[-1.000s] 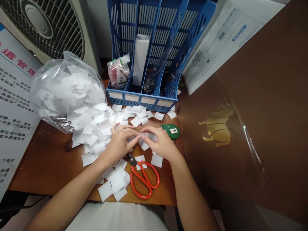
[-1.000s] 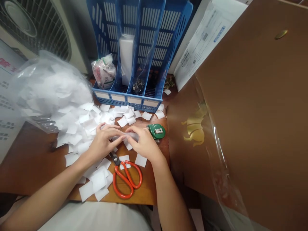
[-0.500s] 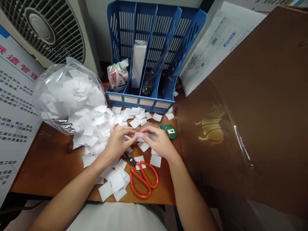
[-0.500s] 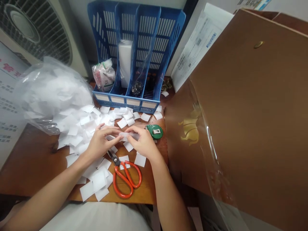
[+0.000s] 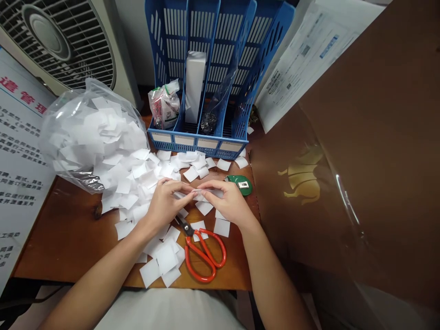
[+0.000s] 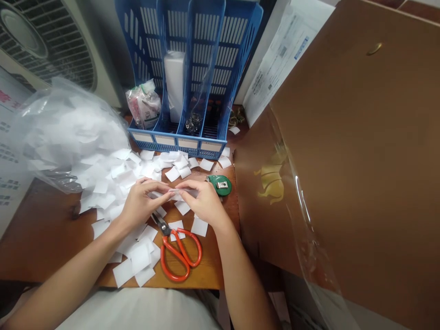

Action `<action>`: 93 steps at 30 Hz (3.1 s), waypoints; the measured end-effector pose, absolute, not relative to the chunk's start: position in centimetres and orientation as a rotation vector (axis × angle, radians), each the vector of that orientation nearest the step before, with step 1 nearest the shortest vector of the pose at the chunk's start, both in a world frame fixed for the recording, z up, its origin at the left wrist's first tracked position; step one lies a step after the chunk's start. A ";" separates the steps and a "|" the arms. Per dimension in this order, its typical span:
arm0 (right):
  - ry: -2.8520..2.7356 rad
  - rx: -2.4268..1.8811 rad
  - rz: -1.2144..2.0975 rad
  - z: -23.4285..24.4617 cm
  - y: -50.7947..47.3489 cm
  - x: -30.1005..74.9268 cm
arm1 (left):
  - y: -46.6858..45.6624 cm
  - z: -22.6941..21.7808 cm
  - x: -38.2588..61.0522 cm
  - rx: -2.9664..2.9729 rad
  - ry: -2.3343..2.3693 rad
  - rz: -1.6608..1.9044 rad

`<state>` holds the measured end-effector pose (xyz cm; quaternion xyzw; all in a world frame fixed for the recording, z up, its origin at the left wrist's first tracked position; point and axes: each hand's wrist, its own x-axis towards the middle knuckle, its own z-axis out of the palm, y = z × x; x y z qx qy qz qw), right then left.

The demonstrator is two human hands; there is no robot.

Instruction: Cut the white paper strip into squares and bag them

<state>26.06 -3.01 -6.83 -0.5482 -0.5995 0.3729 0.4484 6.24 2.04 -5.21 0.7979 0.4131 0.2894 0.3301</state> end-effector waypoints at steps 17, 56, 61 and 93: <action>-1.439 -1.365 0.944 -6.8 -2.8 26.3 | 1.3 -3.7 5.3 2.149 1.033 0.851; -1.755 -2.192 0.531 -6.6 -16.6 17.5 | 2.3 -5.2 6.3 1.410 1.106 0.467; -1.625 -2.312 0.366 -8.0 -15.9 16.8 | 2.4 -4.8 6.4 1.376 1.105 0.467; -0.552 -1.740 1.311 -5.8 -20.5 19.5 | 2.5 -5.0 6.7 1.198 1.047 0.487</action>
